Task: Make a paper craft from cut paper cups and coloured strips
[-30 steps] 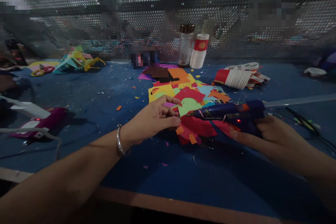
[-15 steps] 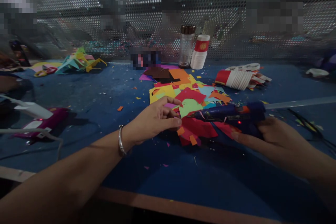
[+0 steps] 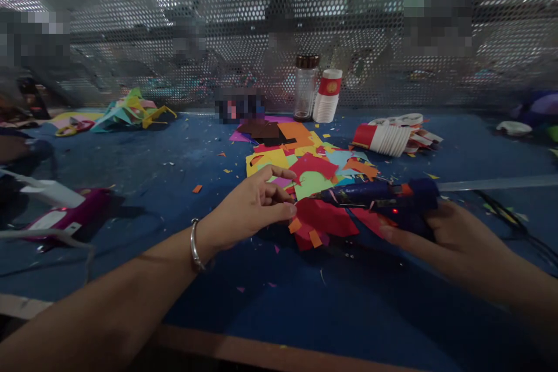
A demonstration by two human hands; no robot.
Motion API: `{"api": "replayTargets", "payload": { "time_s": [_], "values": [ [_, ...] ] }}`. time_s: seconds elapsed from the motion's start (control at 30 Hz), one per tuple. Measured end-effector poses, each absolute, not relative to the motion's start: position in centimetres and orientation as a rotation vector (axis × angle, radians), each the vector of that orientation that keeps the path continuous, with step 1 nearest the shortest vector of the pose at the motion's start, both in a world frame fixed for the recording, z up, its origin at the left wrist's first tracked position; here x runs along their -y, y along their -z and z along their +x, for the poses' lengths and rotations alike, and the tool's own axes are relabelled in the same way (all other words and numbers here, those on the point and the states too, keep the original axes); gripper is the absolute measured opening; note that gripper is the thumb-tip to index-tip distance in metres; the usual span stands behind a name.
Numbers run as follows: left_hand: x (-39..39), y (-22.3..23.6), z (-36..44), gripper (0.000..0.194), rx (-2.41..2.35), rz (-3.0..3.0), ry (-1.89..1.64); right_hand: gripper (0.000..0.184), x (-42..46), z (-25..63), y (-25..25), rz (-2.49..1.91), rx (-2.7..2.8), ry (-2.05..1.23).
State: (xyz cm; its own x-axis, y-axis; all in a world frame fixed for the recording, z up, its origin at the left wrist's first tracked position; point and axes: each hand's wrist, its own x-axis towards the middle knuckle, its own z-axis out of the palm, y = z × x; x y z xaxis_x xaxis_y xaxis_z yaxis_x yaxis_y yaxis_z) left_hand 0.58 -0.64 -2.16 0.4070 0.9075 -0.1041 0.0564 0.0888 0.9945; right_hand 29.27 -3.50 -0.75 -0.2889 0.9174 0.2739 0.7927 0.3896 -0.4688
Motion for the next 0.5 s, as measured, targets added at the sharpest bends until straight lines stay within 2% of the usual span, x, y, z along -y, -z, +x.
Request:
{"api": "replayTargets", "payload": {
  "time_s": [0.1,0.23,0.5],
  "values": [
    [0.63,2.20,0.65,0.050,-0.959,1.307,-0.820,0.042,3.47,29.32,0.61,-1.325,2.224,-0.510],
    [0.47,2.25,0.70,0.048,-0.956,1.279,-0.838,0.030,3.48,29.25,0.49,-1.255,2.148,-0.489],
    [0.28,2.28,0.63,0.048,-0.970,1.266,-0.921,0.026,3.33,29.30,0.52,-1.277,2.113,-0.500]
  ]
}}
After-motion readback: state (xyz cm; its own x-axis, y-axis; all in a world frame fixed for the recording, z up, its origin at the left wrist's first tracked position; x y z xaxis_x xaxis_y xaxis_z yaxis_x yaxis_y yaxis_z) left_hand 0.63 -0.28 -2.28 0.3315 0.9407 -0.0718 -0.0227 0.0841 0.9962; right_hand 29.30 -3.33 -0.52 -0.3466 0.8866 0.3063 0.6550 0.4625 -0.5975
